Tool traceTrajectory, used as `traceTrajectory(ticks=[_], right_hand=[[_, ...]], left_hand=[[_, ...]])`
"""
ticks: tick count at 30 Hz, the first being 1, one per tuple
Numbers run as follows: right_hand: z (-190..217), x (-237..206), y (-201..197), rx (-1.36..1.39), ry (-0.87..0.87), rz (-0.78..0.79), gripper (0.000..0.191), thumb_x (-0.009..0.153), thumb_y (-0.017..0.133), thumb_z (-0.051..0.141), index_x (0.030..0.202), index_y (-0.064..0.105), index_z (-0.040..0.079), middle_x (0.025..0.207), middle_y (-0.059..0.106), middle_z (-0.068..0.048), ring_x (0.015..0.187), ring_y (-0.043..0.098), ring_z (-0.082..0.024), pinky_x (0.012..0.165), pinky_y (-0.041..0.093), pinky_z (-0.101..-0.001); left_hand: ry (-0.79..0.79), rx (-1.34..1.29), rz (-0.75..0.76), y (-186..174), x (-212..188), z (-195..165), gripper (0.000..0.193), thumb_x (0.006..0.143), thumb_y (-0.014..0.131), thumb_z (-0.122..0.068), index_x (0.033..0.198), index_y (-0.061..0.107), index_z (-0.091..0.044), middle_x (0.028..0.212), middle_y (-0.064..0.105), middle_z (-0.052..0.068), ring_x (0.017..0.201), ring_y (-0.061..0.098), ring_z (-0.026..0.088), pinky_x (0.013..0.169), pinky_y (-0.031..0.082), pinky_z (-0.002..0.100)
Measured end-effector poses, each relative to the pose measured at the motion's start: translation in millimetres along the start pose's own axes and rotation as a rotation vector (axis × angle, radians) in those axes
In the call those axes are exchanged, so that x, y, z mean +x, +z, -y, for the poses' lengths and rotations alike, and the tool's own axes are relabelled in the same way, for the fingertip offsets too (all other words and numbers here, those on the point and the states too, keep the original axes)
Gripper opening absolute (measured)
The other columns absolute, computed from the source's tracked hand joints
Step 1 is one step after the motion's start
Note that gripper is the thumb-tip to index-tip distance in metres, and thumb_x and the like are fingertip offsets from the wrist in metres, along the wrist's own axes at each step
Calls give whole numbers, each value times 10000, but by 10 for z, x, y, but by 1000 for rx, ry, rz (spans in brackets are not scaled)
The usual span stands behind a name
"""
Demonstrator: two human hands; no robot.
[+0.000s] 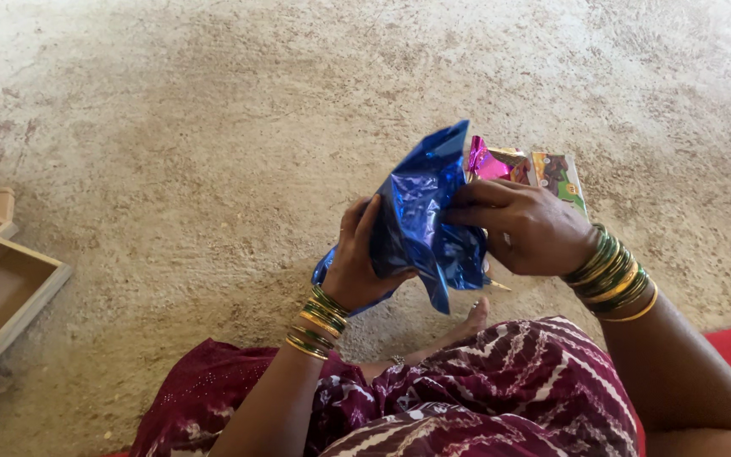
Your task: The person sits on a red mat and wraps a rectangular box with shiny blue foil. They fold the foil around the box, crease the edges, and smooth the surface to complete the wrapping.
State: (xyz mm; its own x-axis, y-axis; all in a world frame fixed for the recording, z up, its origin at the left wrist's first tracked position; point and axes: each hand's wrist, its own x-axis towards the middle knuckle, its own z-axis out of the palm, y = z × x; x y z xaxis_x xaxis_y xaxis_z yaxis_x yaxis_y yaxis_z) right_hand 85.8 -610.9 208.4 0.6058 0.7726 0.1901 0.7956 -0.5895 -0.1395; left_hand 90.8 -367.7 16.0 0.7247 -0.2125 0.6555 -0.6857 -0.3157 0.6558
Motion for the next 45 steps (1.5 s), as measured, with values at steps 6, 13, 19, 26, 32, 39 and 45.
traceTrajectory(ticks=[6, 13, 19, 26, 32, 39, 45], right_hand=[[5, -95, 111, 74, 29, -32, 739, 686, 659, 32, 1410, 519, 84, 1334, 580, -189, 1190, 603, -366, 930, 556, -451], [-143, -208, 201, 68, 2, -239, 515, 1012, 605, 145, 1479, 392, 94, 1089, 735, -111, 960, 754, -267, 856, 602, -393], [-136, -122, 166, -275, 102, 120, 592, 1032, 589, 203, 1568, 343, 256, 690, 618, -25, 509, 607, -175, 455, 516, -345], [-45, -86, 108, -213, 5, 3, 509, 929, 638, 199, 1426, 575, 288, 970, 664, -55, 635, 670, -198, 489, 554, -336], [-35, -77, 181, -210, -32, -61, 573, 754, 667, 29, 1284, 700, 243, 1137, 659, -56, 873, 696, -270, 721, 582, -393], [-67, -114, 178, 3, 0, 58, 809, 645, 667, 94, 1444, 565, 165, 1300, 532, -166, 1154, 560, -357, 1003, 487, -488], [-63, -149, 308, -17, 102, 157, 957, 667, 807, 485, 1501, 452, 177, 1376, 446, -195, 1219, 462, -389, 985, 431, -540]], left_hand=[[3, -52, -26, 28, -8, 59, 1279, 660, 986, -384, 1601, 203, -15, 1541, 335, 286, 1438, 410, 469, 1206, 409, 508], [-24, -64, 15, 35, -11, 7, 1257, 654, 980, -400, 1599, 246, -15, 1544, 364, 276, 1444, 411, 462, 1203, 402, 511], [-33, -3, 86, -14, 15, -68, 1221, 660, 968, -403, 1598, 271, -50, 1516, 397, 276, 1393, 445, 470, 1163, 419, 513], [-29, -10, 72, -20, 23, -94, 1207, 666, 968, -396, 1598, 280, -55, 1501, 408, 278, 1381, 456, 468, 1161, 423, 517], [-22, -36, 46, 1, 29, -57, 1216, 657, 973, -400, 1595, 281, -52, 1509, 413, 271, 1398, 455, 458, 1173, 422, 513], [-10, -67, 30, 23, -7, -3, 1274, 632, 985, -402, 1603, 246, -40, 1514, 403, 266, 1411, 442, 457, 1186, 412, 515], [-24, -96, 41, 45, -48, 57, 1277, 631, 1001, -370, 1609, 245, -48, 1513, 398, 246, 1412, 446, 431, 1185, 421, 490]])
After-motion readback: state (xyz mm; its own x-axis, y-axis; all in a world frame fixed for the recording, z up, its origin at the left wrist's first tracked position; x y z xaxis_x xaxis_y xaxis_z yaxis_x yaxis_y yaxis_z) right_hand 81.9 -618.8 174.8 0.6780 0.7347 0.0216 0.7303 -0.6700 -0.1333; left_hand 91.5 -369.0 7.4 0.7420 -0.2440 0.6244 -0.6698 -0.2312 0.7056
